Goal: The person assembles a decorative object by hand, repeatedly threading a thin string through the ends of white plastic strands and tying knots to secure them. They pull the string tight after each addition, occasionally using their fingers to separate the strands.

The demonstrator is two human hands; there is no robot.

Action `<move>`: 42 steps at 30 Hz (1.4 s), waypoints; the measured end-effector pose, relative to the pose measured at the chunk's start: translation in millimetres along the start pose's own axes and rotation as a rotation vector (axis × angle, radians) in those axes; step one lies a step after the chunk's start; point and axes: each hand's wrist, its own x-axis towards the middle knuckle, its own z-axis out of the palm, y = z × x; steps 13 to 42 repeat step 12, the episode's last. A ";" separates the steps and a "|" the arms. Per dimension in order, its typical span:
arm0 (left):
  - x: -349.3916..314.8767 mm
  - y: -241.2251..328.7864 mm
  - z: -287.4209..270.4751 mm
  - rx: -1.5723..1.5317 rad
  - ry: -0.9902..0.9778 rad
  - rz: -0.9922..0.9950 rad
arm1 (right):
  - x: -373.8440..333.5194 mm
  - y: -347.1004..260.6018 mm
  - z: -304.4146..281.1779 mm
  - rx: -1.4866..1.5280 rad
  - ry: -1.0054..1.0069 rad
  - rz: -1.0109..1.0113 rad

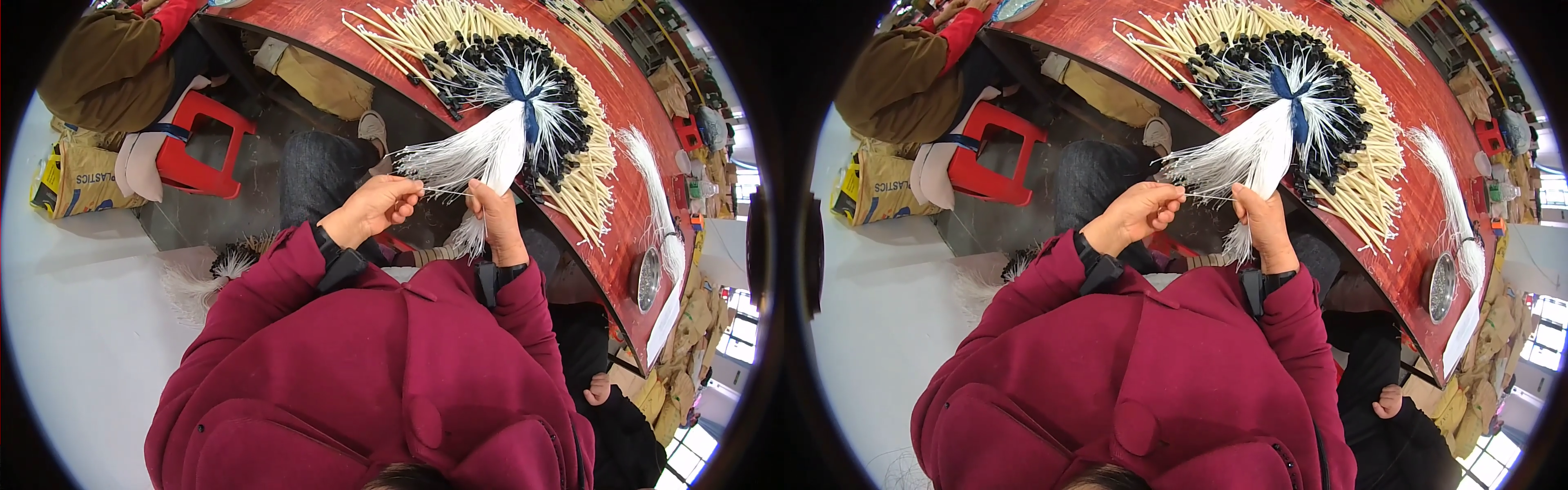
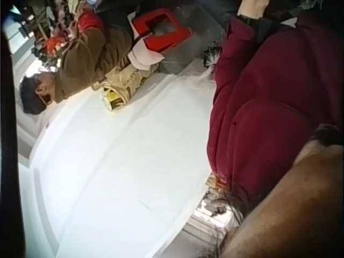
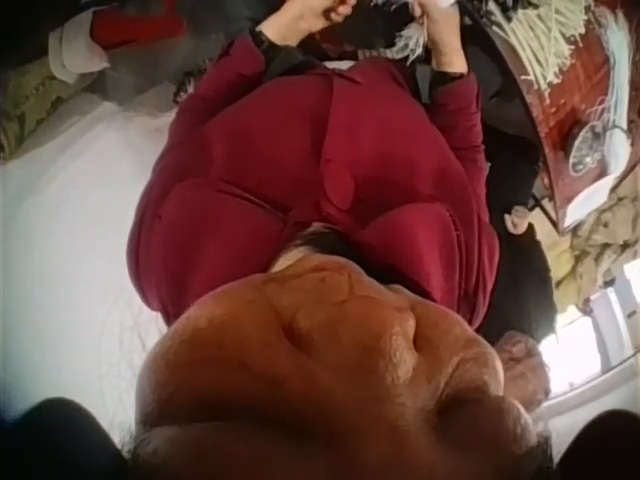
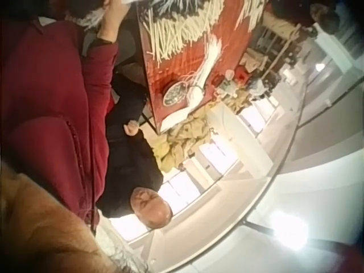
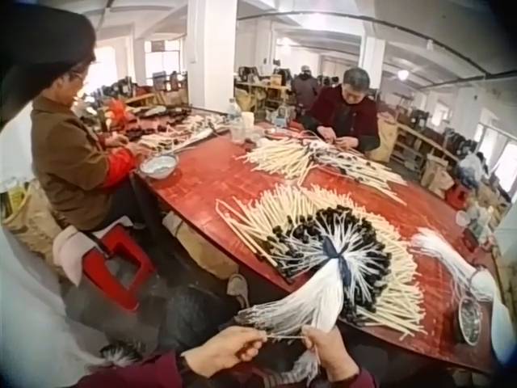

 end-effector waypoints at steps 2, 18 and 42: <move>-3.3 1.1 6.8 0.023 0.031 -0.015 | -0.4 0.4 -1.6 0.012 0.016 0.005; -19.8 13.1 24.5 0.179 0.058 0.052 | 2.6 4.7 -5.6 0.054 0.005 0.008; -19.8 13.1 24.5 0.179 0.058 0.052 | 2.6 4.7 -5.6 0.054 0.005 0.008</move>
